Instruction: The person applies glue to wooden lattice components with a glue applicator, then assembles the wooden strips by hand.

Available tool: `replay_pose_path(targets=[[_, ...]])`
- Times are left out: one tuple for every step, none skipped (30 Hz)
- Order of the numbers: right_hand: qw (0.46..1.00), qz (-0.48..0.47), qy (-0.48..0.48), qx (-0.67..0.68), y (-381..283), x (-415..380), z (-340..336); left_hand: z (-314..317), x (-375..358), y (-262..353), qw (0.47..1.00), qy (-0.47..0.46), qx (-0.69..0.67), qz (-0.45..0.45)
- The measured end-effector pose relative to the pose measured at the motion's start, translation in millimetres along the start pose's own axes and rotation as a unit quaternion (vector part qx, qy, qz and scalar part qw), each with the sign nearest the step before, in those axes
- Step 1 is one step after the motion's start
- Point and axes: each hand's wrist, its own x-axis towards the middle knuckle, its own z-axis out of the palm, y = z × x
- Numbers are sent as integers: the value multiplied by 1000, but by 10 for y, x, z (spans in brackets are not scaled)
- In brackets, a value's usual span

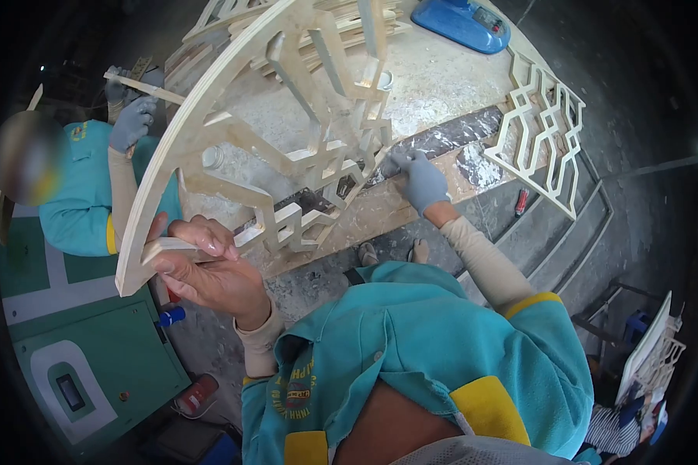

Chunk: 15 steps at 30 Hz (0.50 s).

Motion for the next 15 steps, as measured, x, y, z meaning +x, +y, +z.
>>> replay_pose_path(targets=[[1000, 18, -1, -20, 12, 52, 5, -12, 4, -1, 1000, 2, -2, -4], [999, 35, -2, -41, 14, 79, 10, -18, 14, -3, 1000, 4, -4, -7], [998, 41, 1, -37, -16, 38, 21, -19, 24, 3, 1000, -3, -6, -9], [999, 14, -4, -41, -61, -13, 30, -14, 37, 4, 1000, 0, -3, -9], [999, -13, -10, -46, -89, -59, 33, -7, 46, -2, 1000, 5, 2, -11], [999, -8, -9, -43, -104, -109, 41, -11, 59, -8, 1000, 0, 1, -14], [999, -14, -36, -31, -115, -144, 48, -19, 76, -18, 1000, -1, 11, -14], [998, -23, -61, -18, -119, -148, 41, -21, 95, -30, 1000, -1, 21, -12], [998, -22, -60, -17, -130, -127, -13, -16, 109, -44, 1000, -4, 21, -12], [999, -2, -39, -2, -151, -104, -96, -12, 121, -57, 1000, 3, 25, -7], [1000, 19, -19, 13, -162, -98, -134, -14, 134, -66, 1000, 8, 29, -2], [999, 22, -18, 15, -139, -102, -83, -19, 143, -73, 1000, 5, 29, -3], [1000, 10, -13, -20, -102, -100, -2, -25, 149, -84, 999, 10, 31, -3], [998, -1, -9, -55, -80, -99, 52, -34, 163, -93, 999, 15, 33, -4], [999, 1, -8, -54, -89, -122, 43, -41, 175, -104, 999, 12, 32, -4]])
